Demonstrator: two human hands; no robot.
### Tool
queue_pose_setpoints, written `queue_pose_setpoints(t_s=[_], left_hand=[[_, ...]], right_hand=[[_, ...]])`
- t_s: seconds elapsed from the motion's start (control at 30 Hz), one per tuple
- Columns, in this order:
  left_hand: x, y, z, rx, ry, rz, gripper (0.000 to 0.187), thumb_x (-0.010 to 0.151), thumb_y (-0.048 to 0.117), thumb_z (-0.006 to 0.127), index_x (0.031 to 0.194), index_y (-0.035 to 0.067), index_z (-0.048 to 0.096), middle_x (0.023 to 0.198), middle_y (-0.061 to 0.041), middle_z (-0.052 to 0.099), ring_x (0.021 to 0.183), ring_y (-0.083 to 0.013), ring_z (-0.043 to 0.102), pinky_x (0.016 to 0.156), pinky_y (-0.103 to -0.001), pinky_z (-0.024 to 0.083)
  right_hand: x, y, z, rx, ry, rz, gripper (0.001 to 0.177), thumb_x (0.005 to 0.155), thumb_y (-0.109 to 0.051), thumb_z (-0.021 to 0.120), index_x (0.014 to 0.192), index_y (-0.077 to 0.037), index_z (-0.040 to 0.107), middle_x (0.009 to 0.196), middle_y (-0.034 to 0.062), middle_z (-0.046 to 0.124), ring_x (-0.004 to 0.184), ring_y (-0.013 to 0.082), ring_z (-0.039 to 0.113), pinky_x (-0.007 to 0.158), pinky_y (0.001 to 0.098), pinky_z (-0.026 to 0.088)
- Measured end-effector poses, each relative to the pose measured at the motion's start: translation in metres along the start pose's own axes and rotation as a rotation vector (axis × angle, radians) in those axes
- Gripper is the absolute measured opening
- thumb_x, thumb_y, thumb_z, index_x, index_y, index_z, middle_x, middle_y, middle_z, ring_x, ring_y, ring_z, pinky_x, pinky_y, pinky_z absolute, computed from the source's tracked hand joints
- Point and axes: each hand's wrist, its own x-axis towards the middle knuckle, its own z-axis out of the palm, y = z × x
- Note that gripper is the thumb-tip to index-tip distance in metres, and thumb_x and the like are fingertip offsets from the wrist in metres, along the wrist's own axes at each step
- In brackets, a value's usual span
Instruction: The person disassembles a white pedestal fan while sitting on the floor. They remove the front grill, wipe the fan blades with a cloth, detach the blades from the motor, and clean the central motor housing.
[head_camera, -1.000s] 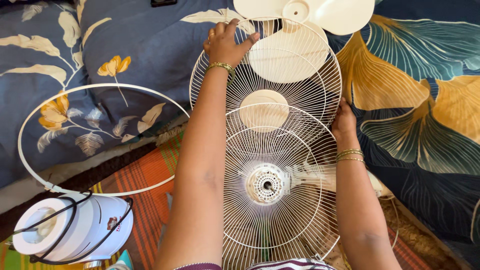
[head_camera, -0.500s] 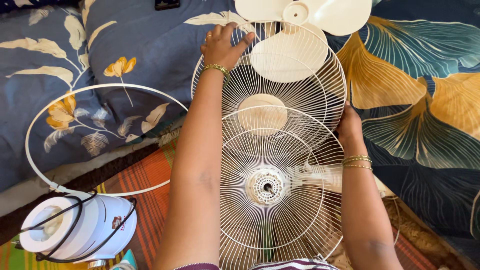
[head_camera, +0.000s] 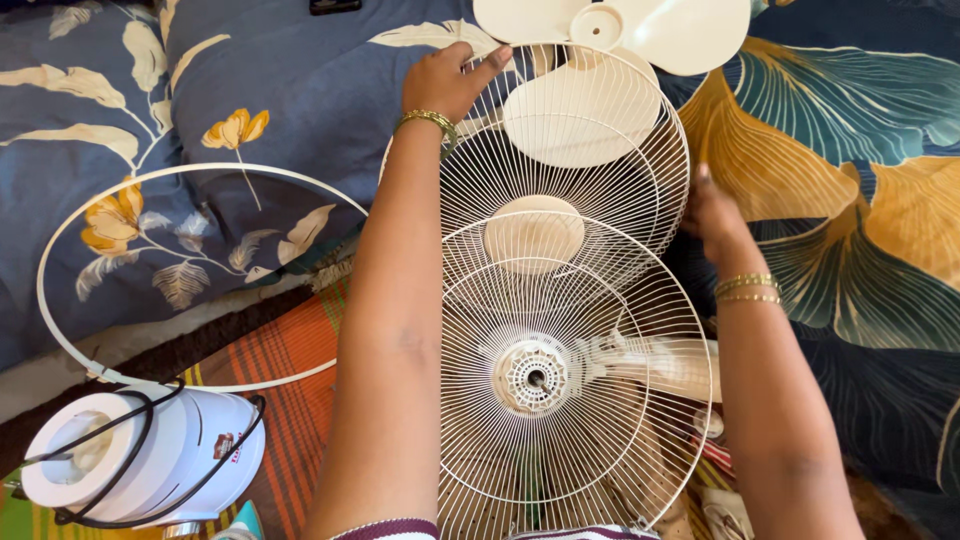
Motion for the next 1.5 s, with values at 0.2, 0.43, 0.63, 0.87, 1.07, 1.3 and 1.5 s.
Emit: queue_pose_setpoints(t_s=[0.2, 0.43, 0.63, 0.87, 1.07, 1.3, 1.5], left_hand=[[0.000, -0.001, -0.001, -0.004, -0.024, -0.016, 0.081, 0.081, 0.088, 0.050, 0.077, 0.009, 0.066, 0.062, -0.010, 0.066, 0.061, -0.0255, 0.068, 0.056, -0.042, 0.051], [0.001, -0.002, 0.001, 0.007, -0.017, 0.001, 0.081, 0.082, 0.088, 0.049, 0.075, 0.009, 0.065, 0.059, -0.009, 0.063, 0.057, -0.0250, 0.066, 0.055, -0.042, 0.049], [-0.001, 0.005, 0.002, 0.008, -0.041, 0.022, 0.081, 0.082, 0.088, 0.050, 0.073, 0.008, 0.063, 0.060, -0.010, 0.063, 0.057, -0.0258, 0.065, 0.055, -0.042, 0.049], [-0.006, 0.014, 0.002, -0.030, -0.001, 0.083, 0.077, 0.084, 0.083, 0.054, 0.071, 0.008, 0.065, 0.067, -0.011, 0.068, 0.063, -0.0278, 0.067, 0.058, -0.042, 0.050], [-0.012, 0.018, -0.001, -0.023, 0.033, 0.151, 0.076, 0.086, 0.082, 0.056, 0.068, 0.008, 0.063, 0.066, -0.010, 0.067, 0.061, -0.0260, 0.066, 0.056, -0.042, 0.050], [-0.020, 0.024, -0.008, -0.019, 0.006, 0.133, 0.078, 0.085, 0.083, 0.056, 0.067, 0.007, 0.060, 0.065, -0.010, 0.066, 0.059, -0.0249, 0.065, 0.055, -0.042, 0.049], [-0.021, 0.025, -0.010, -0.009, 0.026, 0.138, 0.074, 0.084, 0.083, 0.055, 0.072, 0.010, 0.064, 0.067, -0.012, 0.068, 0.064, -0.0288, 0.068, 0.059, -0.044, 0.051]], right_hand=[[0.034, -0.055, 0.016, 0.149, -0.039, -0.358, 0.052, 0.109, -0.041, 0.046, 0.146, -0.004, 0.050, 0.144, 0.0246, 0.051, 0.129, 0.0372, 0.047, 0.110, 0.0453, 0.045], [0.013, -0.100, 0.031, -0.191, -0.082, -0.217, 0.055, 0.106, -0.051, 0.044, 0.128, -0.008, 0.071, 0.143, 0.0154, 0.058, 0.129, 0.0266, 0.054, 0.106, 0.0411, 0.041], [0.039, -0.076, 0.011, -0.026, -0.217, -0.231, 0.055, 0.109, -0.050, 0.049, 0.119, 0.000, 0.069, 0.126, 0.0165, 0.071, 0.108, 0.0223, 0.066, 0.101, 0.0355, 0.051], [0.057, -0.047, -0.016, 0.068, -0.231, -0.139, 0.049, 0.110, -0.048, 0.051, 0.125, -0.003, 0.063, 0.106, 0.0012, 0.068, 0.088, 0.0117, 0.059, 0.079, 0.0288, 0.048], [0.034, -0.045, -0.013, 0.062, -0.210, -0.176, 0.050, 0.111, -0.047, 0.049, 0.128, -0.002, 0.064, 0.112, 0.0045, 0.069, 0.090, 0.0131, 0.058, 0.082, 0.0298, 0.046], [0.018, -0.039, -0.013, 0.148, -0.264, -0.277, 0.048, 0.111, -0.042, 0.045, 0.135, -0.002, 0.059, 0.124, 0.0043, 0.068, 0.106, 0.0126, 0.062, 0.098, 0.0305, 0.049], [0.006, -0.055, -0.006, -0.023, -0.224, -0.253, 0.062, 0.106, -0.055, 0.039, 0.145, -0.011, 0.056, 0.132, 0.0035, 0.065, 0.106, 0.0119, 0.058, 0.088, 0.0293, 0.045]])
